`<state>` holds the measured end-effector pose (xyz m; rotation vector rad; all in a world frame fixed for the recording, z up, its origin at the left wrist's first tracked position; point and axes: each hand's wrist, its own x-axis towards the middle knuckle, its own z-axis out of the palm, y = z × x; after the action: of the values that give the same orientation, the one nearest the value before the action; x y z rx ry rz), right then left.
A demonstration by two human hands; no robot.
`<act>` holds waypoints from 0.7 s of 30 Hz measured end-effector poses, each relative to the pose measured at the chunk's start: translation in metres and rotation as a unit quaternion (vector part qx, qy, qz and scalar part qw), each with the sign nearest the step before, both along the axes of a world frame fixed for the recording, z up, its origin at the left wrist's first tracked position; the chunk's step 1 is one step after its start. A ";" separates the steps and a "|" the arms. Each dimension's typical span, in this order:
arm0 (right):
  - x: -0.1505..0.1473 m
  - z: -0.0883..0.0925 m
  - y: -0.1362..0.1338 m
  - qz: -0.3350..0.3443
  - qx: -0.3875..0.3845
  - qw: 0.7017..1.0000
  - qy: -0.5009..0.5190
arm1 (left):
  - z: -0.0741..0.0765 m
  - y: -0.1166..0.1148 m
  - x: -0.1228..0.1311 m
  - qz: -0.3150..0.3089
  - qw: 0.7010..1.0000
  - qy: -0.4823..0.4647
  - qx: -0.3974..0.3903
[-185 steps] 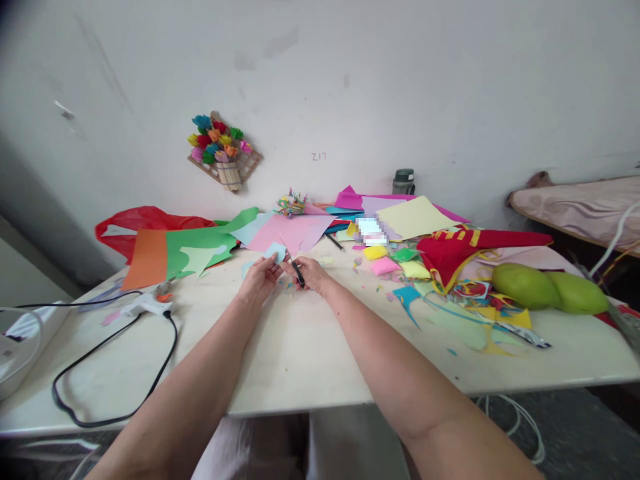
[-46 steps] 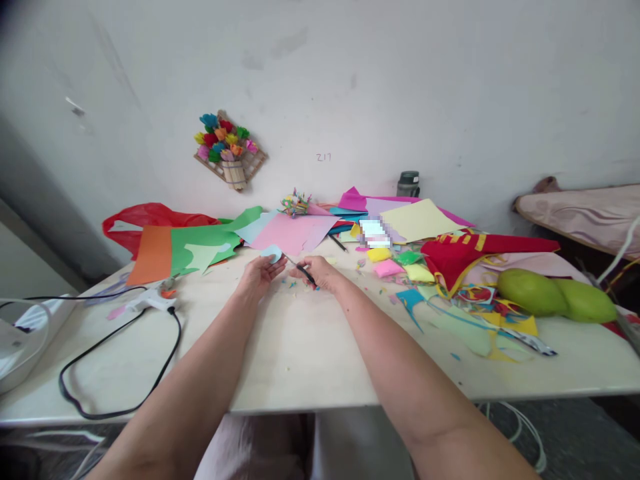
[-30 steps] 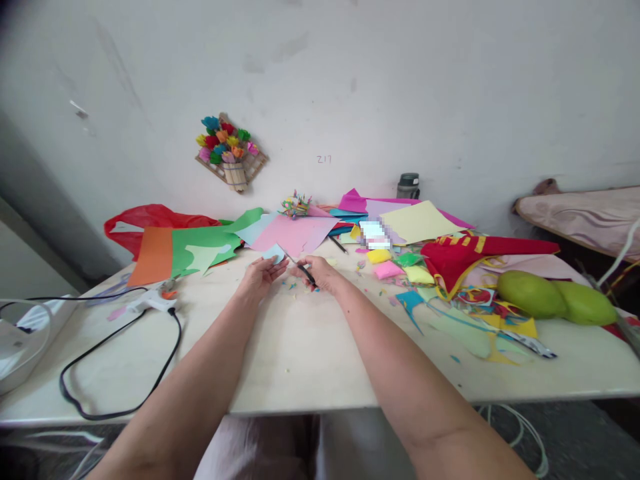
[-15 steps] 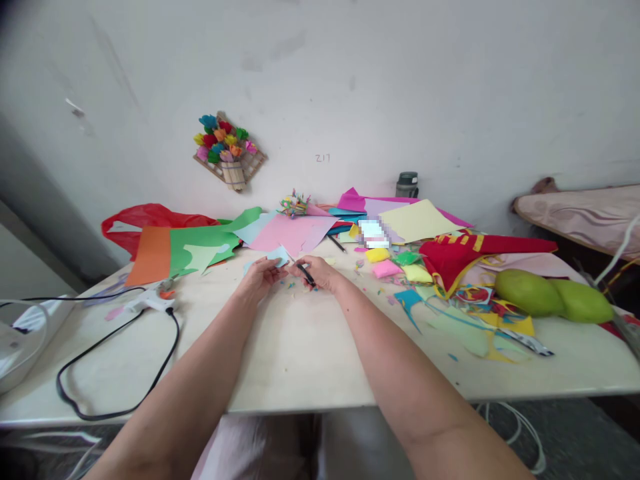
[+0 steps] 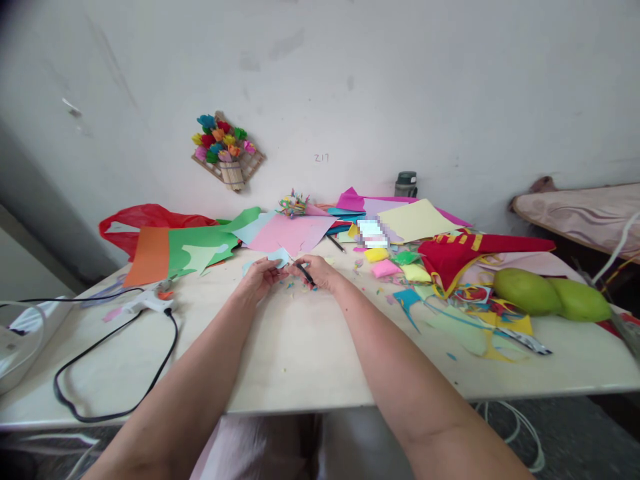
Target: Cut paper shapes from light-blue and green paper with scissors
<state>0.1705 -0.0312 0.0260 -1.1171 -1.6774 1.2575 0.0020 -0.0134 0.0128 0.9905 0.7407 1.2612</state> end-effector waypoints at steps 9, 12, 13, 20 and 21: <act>0.001 -0.007 0.006 0.013 0.009 0.999 0.030 | 0.003 -0.001 -0.001 0.034 0.999 -0.016 -0.014; 0.001 -0.008 0.007 0.015 0.010 0.999 0.033 | 0.004 -0.001 -0.001 0.043 0.999 -0.020 -0.019; 0.001 -0.008 0.008 0.016 0.009 0.999 0.035 | 0.004 0.000 -0.002 0.046 0.999 -0.022 -0.019; 0.000 -0.010 0.010 0.021 0.003 0.999 0.035 | 0.003 0.001 -0.002 0.058 0.998 -0.033 -0.016; 0.000 -0.008 0.008 0.019 -0.001 0.999 0.034 | 0.003 0.001 -0.001 0.061 0.997 -0.033 -0.017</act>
<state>0.1701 -0.0232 0.0178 -1.0370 -1.6536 1.3074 0.0006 -0.0127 0.0160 0.8824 0.7772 1.3767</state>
